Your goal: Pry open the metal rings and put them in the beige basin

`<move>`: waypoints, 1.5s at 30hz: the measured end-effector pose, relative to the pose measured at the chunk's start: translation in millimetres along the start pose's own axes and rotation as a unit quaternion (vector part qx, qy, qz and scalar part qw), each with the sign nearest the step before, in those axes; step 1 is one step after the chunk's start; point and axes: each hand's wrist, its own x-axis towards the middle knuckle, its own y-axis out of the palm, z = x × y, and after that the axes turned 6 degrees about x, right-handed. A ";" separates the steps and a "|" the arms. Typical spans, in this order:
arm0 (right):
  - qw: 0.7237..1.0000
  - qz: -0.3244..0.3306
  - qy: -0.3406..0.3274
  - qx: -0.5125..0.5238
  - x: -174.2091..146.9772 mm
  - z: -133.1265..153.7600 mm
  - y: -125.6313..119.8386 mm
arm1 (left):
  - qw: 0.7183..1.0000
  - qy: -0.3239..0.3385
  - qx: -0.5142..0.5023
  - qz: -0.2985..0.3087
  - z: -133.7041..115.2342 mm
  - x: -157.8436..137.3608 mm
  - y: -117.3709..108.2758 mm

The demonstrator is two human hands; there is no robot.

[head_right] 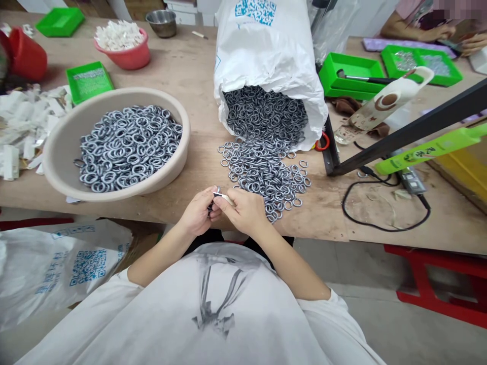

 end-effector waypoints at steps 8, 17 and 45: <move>0.966 -0.025 0.146 -0.212 46.3 -40.2 -7.5 | 0.999 0.000 -0.009 0.047 -0.7 -6.9 -11.8; 0.971 0.023 0.148 -0.187 69.1 -41.9 -0.1 | 0.998 0.015 0.009 -0.059 0.8 12.9 -31.5; 0.985 0.010 0.026 0.170 4.3 -3.1 -10.7 | 0.998 0.030 0.014 0.046 3.1 9.5 -4.2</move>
